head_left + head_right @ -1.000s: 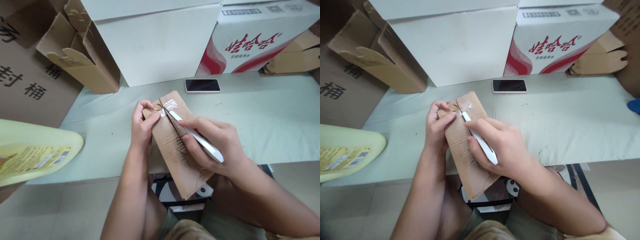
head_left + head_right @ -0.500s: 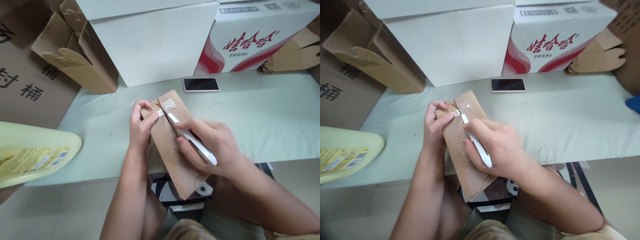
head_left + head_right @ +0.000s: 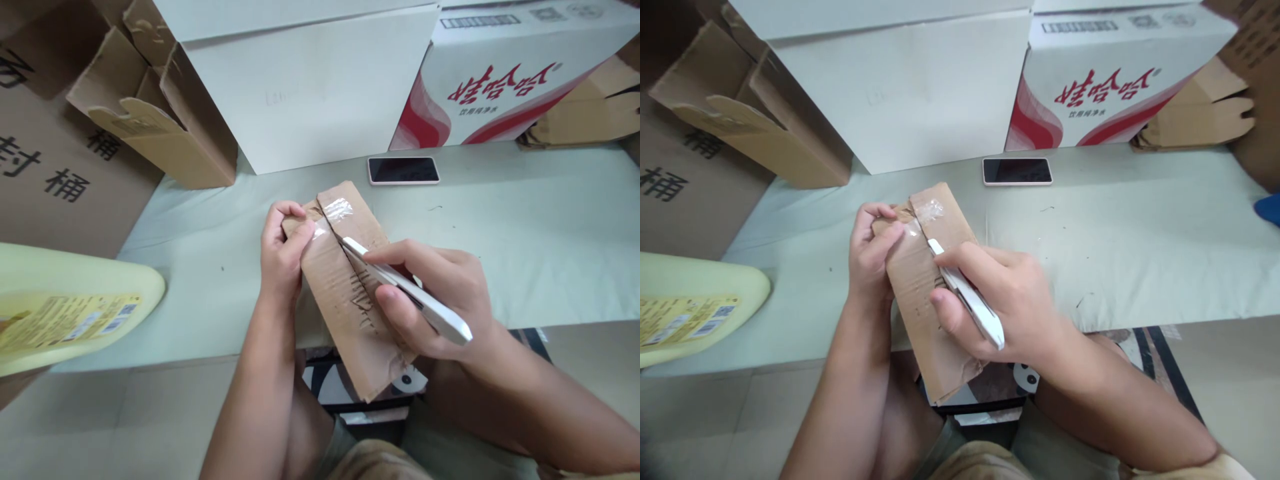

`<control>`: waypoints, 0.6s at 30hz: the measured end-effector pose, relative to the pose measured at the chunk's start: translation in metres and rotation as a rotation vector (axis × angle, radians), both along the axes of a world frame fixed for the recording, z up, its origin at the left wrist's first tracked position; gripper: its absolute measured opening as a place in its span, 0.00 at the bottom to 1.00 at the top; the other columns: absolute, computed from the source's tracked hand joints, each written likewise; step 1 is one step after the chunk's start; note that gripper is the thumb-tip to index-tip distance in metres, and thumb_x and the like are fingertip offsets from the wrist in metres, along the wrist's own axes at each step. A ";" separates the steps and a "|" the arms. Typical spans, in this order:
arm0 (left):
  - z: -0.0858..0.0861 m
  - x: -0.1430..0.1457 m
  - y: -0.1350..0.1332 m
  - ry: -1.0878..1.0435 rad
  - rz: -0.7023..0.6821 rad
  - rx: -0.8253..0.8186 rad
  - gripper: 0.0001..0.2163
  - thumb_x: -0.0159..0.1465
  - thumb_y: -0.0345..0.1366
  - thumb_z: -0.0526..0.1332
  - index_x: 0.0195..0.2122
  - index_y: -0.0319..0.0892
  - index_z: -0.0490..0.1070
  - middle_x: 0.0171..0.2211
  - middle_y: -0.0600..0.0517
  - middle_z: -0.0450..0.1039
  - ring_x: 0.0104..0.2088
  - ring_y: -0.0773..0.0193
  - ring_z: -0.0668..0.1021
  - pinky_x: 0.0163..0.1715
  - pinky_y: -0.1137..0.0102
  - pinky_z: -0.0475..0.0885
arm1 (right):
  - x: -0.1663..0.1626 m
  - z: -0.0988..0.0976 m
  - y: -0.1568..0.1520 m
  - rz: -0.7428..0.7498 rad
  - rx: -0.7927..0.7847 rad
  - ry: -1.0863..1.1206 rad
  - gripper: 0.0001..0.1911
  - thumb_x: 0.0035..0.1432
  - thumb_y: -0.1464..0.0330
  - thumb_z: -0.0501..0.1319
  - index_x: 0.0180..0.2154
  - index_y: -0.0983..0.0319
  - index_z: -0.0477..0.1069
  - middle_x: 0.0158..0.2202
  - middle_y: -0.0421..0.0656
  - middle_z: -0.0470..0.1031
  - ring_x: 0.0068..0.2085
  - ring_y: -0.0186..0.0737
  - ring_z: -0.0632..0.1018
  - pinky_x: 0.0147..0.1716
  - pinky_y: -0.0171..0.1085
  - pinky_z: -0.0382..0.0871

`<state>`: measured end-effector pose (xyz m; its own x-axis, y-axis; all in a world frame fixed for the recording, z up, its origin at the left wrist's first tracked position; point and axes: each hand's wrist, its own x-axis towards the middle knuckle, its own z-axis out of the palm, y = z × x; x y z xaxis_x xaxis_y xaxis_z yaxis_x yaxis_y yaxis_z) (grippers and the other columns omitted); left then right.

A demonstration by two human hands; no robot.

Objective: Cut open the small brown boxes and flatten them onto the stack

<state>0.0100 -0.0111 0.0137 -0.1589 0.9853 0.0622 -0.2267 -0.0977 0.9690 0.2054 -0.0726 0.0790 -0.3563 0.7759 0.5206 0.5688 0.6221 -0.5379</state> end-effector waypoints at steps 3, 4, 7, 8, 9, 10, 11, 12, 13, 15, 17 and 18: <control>-0.003 -0.001 0.001 0.051 0.041 0.046 0.16 0.58 0.47 0.73 0.41 0.47 0.74 0.40 0.51 0.73 0.36 0.63 0.74 0.36 0.69 0.71 | 0.000 -0.001 -0.001 -0.008 0.034 0.041 0.06 0.72 0.63 0.57 0.43 0.57 0.70 0.26 0.36 0.75 0.21 0.31 0.70 0.20 0.33 0.63; -0.004 -0.001 0.001 0.054 0.043 0.052 0.17 0.59 0.50 0.73 0.43 0.48 0.75 0.42 0.50 0.74 0.38 0.62 0.75 0.38 0.68 0.71 | 0.000 -0.001 -0.001 -0.013 0.048 0.064 0.06 0.72 0.63 0.57 0.43 0.58 0.70 0.25 0.36 0.74 0.21 0.31 0.71 0.21 0.33 0.63; -0.003 0.000 0.001 0.016 0.025 0.052 0.20 0.60 0.55 0.72 0.43 0.47 0.77 0.40 0.50 0.75 0.37 0.61 0.76 0.37 0.67 0.72 | -0.001 -0.002 -0.004 0.001 0.070 0.163 0.10 0.74 0.62 0.54 0.43 0.59 0.71 0.22 0.37 0.71 0.21 0.33 0.72 0.20 0.34 0.64; -0.002 0.001 0.001 0.002 0.027 0.053 0.20 0.60 0.57 0.72 0.42 0.46 0.77 0.38 0.50 0.75 0.35 0.62 0.75 0.36 0.67 0.71 | -0.001 -0.003 -0.004 0.018 0.070 0.198 0.12 0.74 0.60 0.54 0.43 0.59 0.72 0.21 0.36 0.70 0.20 0.34 0.71 0.19 0.34 0.64; 0.000 0.001 0.000 -0.011 0.039 0.059 0.20 0.61 0.58 0.71 0.39 0.45 0.77 0.35 0.50 0.74 0.33 0.62 0.74 0.35 0.67 0.71 | -0.001 -0.004 -0.005 0.036 0.066 0.227 0.14 0.75 0.59 0.54 0.44 0.59 0.73 0.21 0.36 0.69 0.20 0.33 0.70 0.19 0.35 0.64; 0.001 0.002 0.000 -0.024 0.058 0.064 0.20 0.61 0.58 0.71 0.35 0.45 0.76 0.33 0.51 0.73 0.32 0.63 0.73 0.34 0.67 0.70 | 0.000 -0.005 -0.006 0.049 0.061 0.254 0.14 0.75 0.58 0.54 0.44 0.59 0.74 0.21 0.37 0.70 0.19 0.33 0.70 0.18 0.35 0.64; 0.003 0.002 0.000 -0.036 0.078 0.064 0.21 0.61 0.58 0.72 0.33 0.44 0.76 0.31 0.51 0.72 0.31 0.63 0.73 0.33 0.67 0.70 | 0.001 -0.007 -0.006 0.044 0.063 0.285 0.15 0.75 0.58 0.55 0.44 0.59 0.75 0.22 0.37 0.71 0.19 0.33 0.70 0.18 0.35 0.64; 0.004 0.002 0.000 -0.050 0.093 0.053 0.21 0.60 0.58 0.72 0.31 0.44 0.75 0.30 0.52 0.71 0.31 0.64 0.72 0.33 0.68 0.70 | 0.003 -0.010 -0.005 0.020 0.073 0.316 0.14 0.74 0.58 0.56 0.45 0.58 0.76 0.23 0.38 0.73 0.19 0.33 0.71 0.18 0.35 0.65; 0.004 0.002 0.000 -0.065 0.104 0.036 0.21 0.59 0.58 0.73 0.31 0.44 0.75 0.30 0.52 0.71 0.30 0.64 0.72 0.32 0.68 0.70 | 0.005 -0.013 -0.003 -0.013 0.091 0.351 0.14 0.74 0.57 0.57 0.46 0.58 0.76 0.25 0.38 0.75 0.20 0.34 0.73 0.19 0.36 0.67; 0.004 0.000 0.000 -0.085 0.120 0.004 0.21 0.59 0.58 0.74 0.33 0.44 0.77 0.30 0.52 0.71 0.29 0.65 0.72 0.30 0.68 0.70 | 0.012 -0.021 0.005 -0.064 0.136 0.432 0.15 0.73 0.55 0.59 0.49 0.56 0.77 0.28 0.40 0.79 0.24 0.38 0.78 0.21 0.37 0.70; 0.001 -0.004 0.002 -0.092 0.151 0.008 0.21 0.61 0.58 0.72 0.33 0.44 0.77 0.30 0.53 0.71 0.29 0.66 0.73 0.30 0.68 0.70 | 0.021 -0.030 0.016 -0.099 0.092 0.471 0.19 0.74 0.51 0.57 0.53 0.56 0.75 0.32 0.42 0.82 0.28 0.41 0.82 0.24 0.39 0.74; -0.001 -0.007 0.004 -0.097 0.174 0.032 0.21 0.63 0.58 0.71 0.33 0.44 0.76 0.30 0.53 0.71 0.29 0.66 0.74 0.31 0.68 0.70 | 0.026 -0.035 0.023 -0.121 0.040 0.458 0.21 0.74 0.49 0.56 0.53 0.56 0.74 0.34 0.43 0.83 0.30 0.42 0.83 0.26 0.40 0.75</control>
<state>0.0028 -0.0071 0.0128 -0.3336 0.9401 0.0697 -0.2956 -0.1745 0.9392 0.2310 -0.0495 0.0445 0.0087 0.7739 0.6333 0.3485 0.5912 -0.7273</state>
